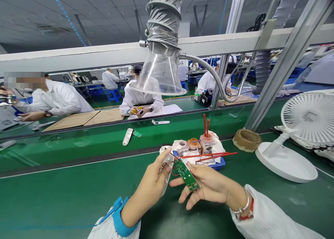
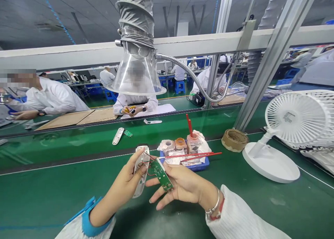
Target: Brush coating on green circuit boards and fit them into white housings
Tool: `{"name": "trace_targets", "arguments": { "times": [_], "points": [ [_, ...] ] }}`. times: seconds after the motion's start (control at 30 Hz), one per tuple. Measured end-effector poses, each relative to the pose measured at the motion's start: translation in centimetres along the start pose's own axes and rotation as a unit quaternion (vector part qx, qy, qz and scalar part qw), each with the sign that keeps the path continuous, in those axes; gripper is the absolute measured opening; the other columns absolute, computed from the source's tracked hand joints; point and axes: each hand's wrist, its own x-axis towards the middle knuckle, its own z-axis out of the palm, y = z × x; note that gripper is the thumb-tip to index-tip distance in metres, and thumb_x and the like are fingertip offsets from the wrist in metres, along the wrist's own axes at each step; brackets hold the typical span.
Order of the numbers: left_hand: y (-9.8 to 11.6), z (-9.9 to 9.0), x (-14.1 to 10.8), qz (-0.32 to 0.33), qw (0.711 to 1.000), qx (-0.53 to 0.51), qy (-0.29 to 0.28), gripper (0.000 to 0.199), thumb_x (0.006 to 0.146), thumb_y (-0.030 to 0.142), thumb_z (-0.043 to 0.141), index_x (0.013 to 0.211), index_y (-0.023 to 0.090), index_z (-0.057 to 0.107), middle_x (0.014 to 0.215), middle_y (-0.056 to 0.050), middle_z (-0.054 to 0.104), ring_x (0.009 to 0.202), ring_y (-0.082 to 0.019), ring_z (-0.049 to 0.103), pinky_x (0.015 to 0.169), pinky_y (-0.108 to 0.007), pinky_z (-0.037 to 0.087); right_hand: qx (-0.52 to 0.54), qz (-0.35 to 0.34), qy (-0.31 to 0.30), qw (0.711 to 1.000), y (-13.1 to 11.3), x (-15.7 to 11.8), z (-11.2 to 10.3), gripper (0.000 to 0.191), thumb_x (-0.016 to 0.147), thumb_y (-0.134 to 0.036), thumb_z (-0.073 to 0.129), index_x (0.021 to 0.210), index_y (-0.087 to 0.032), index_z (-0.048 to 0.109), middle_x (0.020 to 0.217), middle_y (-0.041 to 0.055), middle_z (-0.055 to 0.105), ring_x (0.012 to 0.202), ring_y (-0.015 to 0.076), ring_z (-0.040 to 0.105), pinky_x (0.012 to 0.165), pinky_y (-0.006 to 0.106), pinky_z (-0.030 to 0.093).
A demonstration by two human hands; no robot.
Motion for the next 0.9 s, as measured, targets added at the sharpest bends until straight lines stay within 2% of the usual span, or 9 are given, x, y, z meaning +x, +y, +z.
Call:
{"name": "trace_targets", "arguments": {
  "times": [0.03, 0.1, 0.23, 0.3, 0.43, 0.5, 0.73, 0.83, 0.9],
  "points": [
    [0.1, -0.2, 0.3, 0.006, 1.0, 0.024, 0.0, 0.043, 0.087, 0.028, 0.05, 0.13, 0.031, 0.048, 0.117, -0.004, 0.063, 0.1, -0.022, 0.058, 0.089, -0.029, 0.039, -0.001, -0.012, -0.02, 1.0, -0.1, 0.1, 0.0, 0.043, 0.088, -0.05, 0.05, 0.111, -0.013, 0.053, 0.107, 0.0161, 0.062, 0.075, 0.0205, 0.068, 0.064, 0.031, 0.055],
    [0.3, -0.7, 0.6, 0.001, 0.997, 0.076, 0.0, 0.044, 0.086, 0.027, 0.051, 0.129, 0.03, 0.049, 0.113, -0.003, 0.065, 0.095, -0.022, 0.059, 0.084, -0.028, 0.04, -0.019, -0.044, -0.015, 0.999, -0.3, 0.2, -0.3, 0.04, 0.089, -0.046, 0.051, 0.11, -0.012, 0.053, 0.104, 0.0157, 0.063, 0.069, 0.0138, 0.066, 0.061, 0.023, 0.054],
    [0.7, -1.3, 0.7, -0.027, 0.991, 0.129, 0.013, 0.049, 0.084, 0.029, 0.053, 0.133, 0.031, 0.045, 0.098, -0.001, 0.068, 0.082, -0.021, 0.059, 0.075, -0.027, 0.041, -0.051, -0.069, 0.001, 0.996, -0.4, 0.5, -0.8, 0.042, 0.085, -0.045, 0.058, 0.109, -0.011, 0.055, 0.089, 0.0103, 0.065, 0.058, 0.0109, 0.063, 0.053, 0.021, 0.052],
    [0.8, -1.3, 0.5, -0.035, 0.994, 0.105, 0.009, 0.051, 0.084, 0.031, 0.053, 0.134, 0.031, 0.043, 0.098, -0.002, 0.068, 0.081, -0.021, 0.059, 0.075, -0.027, 0.042, -0.064, -0.081, 0.008, 0.995, -0.4, 0.7, -0.6, 0.042, 0.082, -0.045, 0.061, 0.107, -0.011, 0.056, 0.082, 0.0075, 0.065, 0.056, 0.0112, 0.062, 0.051, 0.02, 0.052],
    [0.9, -1.1, 0.2, -0.064, 0.997, -0.019, -0.05, 0.048, 0.083, 0.029, 0.055, 0.13, 0.029, 0.046, 0.11, -0.004, 0.064, 0.094, -0.023, 0.06, 0.082, -0.03, 0.043, -0.087, -0.11, 0.033, 0.99, -0.4, 0.9, -0.1, 0.04, 0.083, -0.047, 0.059, 0.103, -0.011, 0.058, 0.074, 0.0052, 0.065, 0.054, 0.0103, 0.061, 0.051, 0.019, 0.05],
    [0.9, -1.1, 0.1, -0.072, 0.994, -0.046, -0.061, 0.049, 0.082, 0.026, 0.055, 0.13, 0.029, 0.046, 0.11, -0.005, 0.063, 0.096, -0.023, 0.059, 0.081, -0.03, 0.044, -0.103, -0.119, 0.048, 0.986, -0.4, 0.8, 0.1, 0.041, 0.084, -0.048, 0.056, 0.101, -0.011, 0.058, 0.072, 0.0051, 0.065, 0.053, 0.0098, 0.061, 0.05, 0.018, 0.048],
    [0.3, -0.5, 0.9, -0.06, 0.997, 0.048, 0.011, 0.046, 0.079, 0.021, 0.054, 0.125, 0.027, 0.051, 0.086, -0.002, 0.067, 0.072, -0.018, 0.058, 0.065, -0.026, 0.043, -0.208, -0.133, 0.114, 0.962, -0.5, 0.8, 1.3, 0.041, 0.084, -0.05, 0.054, 0.095, -0.012, 0.056, 0.076, 0.007, 0.066, 0.045, 0.0078, 0.056, 0.036, 0.014, 0.033],
    [-0.4, 0.0, 1.9, -0.05, 0.995, 0.076, 0.033, 0.042, 0.077, 0.017, 0.052, 0.117, 0.027, 0.056, 0.077, 0.001, 0.064, 0.06, -0.014, 0.054, 0.058, -0.024, 0.04, -0.261, -0.159, 0.165, 0.938, -0.1, 1.5, 2.0, 0.037, 0.082, -0.049, 0.056, 0.093, -0.014, 0.053, 0.077, 0.005, 0.066, 0.046, 0.0084, 0.056, 0.038, 0.015, 0.036],
    [-0.9, 0.4, 2.8, -0.032, 0.996, 0.071, 0.052, 0.035, 0.075, 0.014, 0.05, 0.106, 0.025, 0.06, 0.077, 0.001, 0.064, 0.06, -0.014, 0.053, 0.057, -0.023, 0.039, -0.299, -0.178, 0.209, 0.914, 0.4, 2.1, 2.4, 0.033, 0.082, -0.046, 0.057, 0.093, -0.015, 0.053, 0.071, 0.0025, 0.064, 0.048, 0.0101, 0.057, 0.04, 0.017, 0.04]
  ]
}}
